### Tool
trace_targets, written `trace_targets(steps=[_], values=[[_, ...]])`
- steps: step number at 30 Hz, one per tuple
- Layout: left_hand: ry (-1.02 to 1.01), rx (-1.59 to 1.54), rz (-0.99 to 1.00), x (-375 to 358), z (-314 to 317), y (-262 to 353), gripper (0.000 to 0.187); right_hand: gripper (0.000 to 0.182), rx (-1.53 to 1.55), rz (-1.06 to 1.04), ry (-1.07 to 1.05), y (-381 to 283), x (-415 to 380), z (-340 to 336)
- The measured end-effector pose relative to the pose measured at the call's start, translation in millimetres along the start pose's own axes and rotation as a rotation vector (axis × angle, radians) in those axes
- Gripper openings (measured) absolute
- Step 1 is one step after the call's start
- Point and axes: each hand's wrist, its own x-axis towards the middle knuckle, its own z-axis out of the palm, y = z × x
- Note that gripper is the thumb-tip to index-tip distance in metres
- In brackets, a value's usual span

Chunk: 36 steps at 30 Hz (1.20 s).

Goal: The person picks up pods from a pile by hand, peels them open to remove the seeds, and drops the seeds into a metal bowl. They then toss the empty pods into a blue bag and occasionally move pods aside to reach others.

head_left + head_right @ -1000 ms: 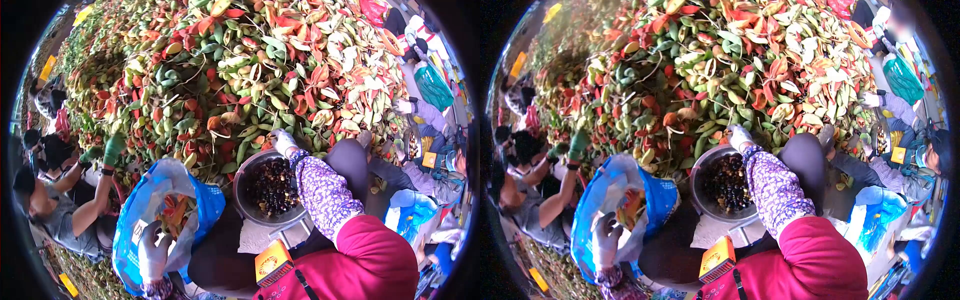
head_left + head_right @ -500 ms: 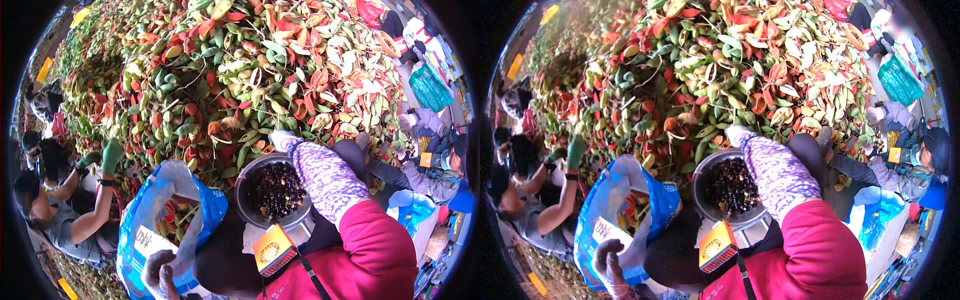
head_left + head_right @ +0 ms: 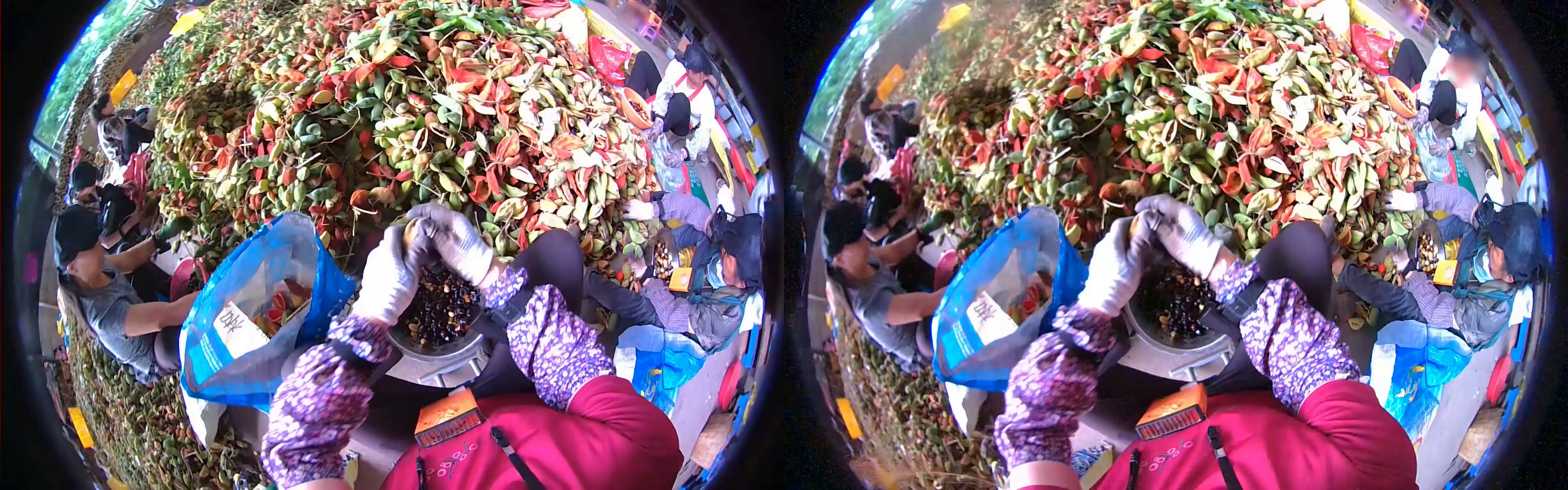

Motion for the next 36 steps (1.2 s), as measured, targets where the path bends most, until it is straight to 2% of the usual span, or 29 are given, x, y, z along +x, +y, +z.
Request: trace_targets(steps=[1, 2, 3, 4, 6, 7, 9, 10, 11, 13, 14, 15, 17, 19, 20, 21, 22, 24, 25, 26, 27, 28, 29, 31, 33, 34, 35, 36], values=[[0.085, -0.038, -0.001, -1.2, 15.2, -5.0, 0.039, 0.041, -0.043, -0.030, 0.004, -2.7, -6.0, 1.5], [0.141, -0.163, 0.042, -5.5, 24.5, -6.9, 0.044, 0.047, 0.012, 0.029, -0.045, -5.0, -14.5, -3.9], [0.145, -0.153, 0.045, -8.8, 32.9, -15.3, 0.044, 0.047, 0.020, 0.021, -0.046, -1.4, -24.9, -6.4], [0.110, -0.403, -0.042, -12.2, 41.7, -25.7, 0.047, 0.049, -0.096, -0.043, -0.059, 6.6, -36.9, -7.1], [0.090, -0.713, -0.189, -19.1, 63.4, -43.1, 0.058, 0.054, -0.332, -0.111, -0.132, 4.4, -55.0, -13.7], [0.089, -0.706, -0.197, -23.7, 75.8, -50.2, 0.058, 0.049, -0.387, -0.177, -0.106, -1.9, -61.6, -14.6], [0.189, -0.549, -0.318, -24.6, 94.4, -48.5, 0.058, 0.050, -0.573, -0.252, -0.020, -1.2, -73.4, -13.5], [0.229, -0.540, -0.301, -26.4, 100.6, -41.9, 0.057, 0.051, -0.651, -0.178, 0.029, 11.1, -80.1, -9.7], [0.222, -0.434, -0.307, -27.9, 102.5, -34.8, 0.054, 0.045, -0.759, -0.257, 0.098, 11.7, -81.3, -12.7], [0.276, -0.370, -0.326, -32.7, 131.9, -59.5, 0.052, 0.039, -0.874, -0.075, 0.048, 15.5, -87.5, -17.8], [0.187, -0.343, -0.441, -35.1, 125.2, -34.8, 0.050, 0.032, -1.007, 0.020, -0.030, 18.6, -91.2, -15.9], [0.322, -0.289, -0.267, -36.2, 144.7, -48.5, 0.049, 0.029, -1.137, 0.014, -0.168, 36.0, -92.2, -10.4], [0.239, -0.206, -0.334, -42.7, 155.0, -50.9, 0.047, 0.035, -1.075, 0.064, -0.158, 77.0, -96.1, -2.2], [0.217, -0.328, -0.365, -47.8, 160.9, -49.6, 0.044, 0.047, -0.907, 0.022, -0.159, 120.8, -101.2, -3.1], [0.187, -0.463, -0.433, -50.4, 167.5, -59.5, 0.045, 0.039, -0.645, 0.362, -0.242, 77.4, -98.6, -10.9], [0.157, -0.596, -0.503, -51.1, 174.4, -74.0, 0.045, 0.040, -0.630, 0.367, -0.269, 71.0, -99.4, -11.5], [0.159, -0.596, -0.509, -50.1, 177.3, -81.5, 0.045, 0.041, -0.609, 0.340, -0.274, 75.4, -100.0, -12.1], [0.150, -1.163, -0.842, -47.8, 177.6, -95.0, 0.044, 0.042, -0.580, 0.311, -0.286, 92.2, -96.5, -7.6], [0.109, -1.412, -0.902, -43.0, 176.7, -102.2, 0.045, 0.043, -0.579, 0.345, -0.415, 101.3, -91.6, -4.8], [-0.020, -1.320, -0.900, -39.7, 175.8, -116.4, 0.051, 0.045, -0.578, 0.380, -0.545, 110.3, -89.3, -2.2], [-0.146, -1.228, -0.892, -34.3, 178.4, -139.1, 0.059, 0.045, -0.578, 0.382, -0.551, 119.4, -90.3, 1.9], [-0.145, -1.210, -0.844, -26.0, 199.4, -186.9, 0.048, 0.046, -0.532, 0.355, -0.514, 128.3, -92.3, 7.3], [0.064, -0.975, -0.641, -18.6, 171.6, -136.9, 0.037, 0.048, -0.483, 0.328, -0.476, 133.0, -92.5, 12.1], [0.303, -0.792, -0.612, 1.0, 166.8, -165.5, 0.031, 0.057, -0.626, 0.178, -0.508, 114.4, -99.0, 6.3], [0.370, -0.507, -0.695, 11.0, 160.4, -188.4, 0.036, 0.054, -0.598, 0.384, -0.495, 58.5, -86.6, -14.5], [0.389, -0.494, -0.679, 15.6, 163.6, -202.3, 0.040, 0.048, -0.635, 0.189, -0.394, 58.2, -80.6, -28.0], [0.375, -0.575, -0.735, 18.3, 163.2, -199.2, 0.035, 0.042, -0.665, -0.001, -0.288, 58.0, -76.7, -42.9], [0.366, -0.574, -0.757, 17.5, 166.5, -200.7, 0.036, 0.036, -0.434, 0.221, -0.258, 24.8, -68.1, -60.6]])
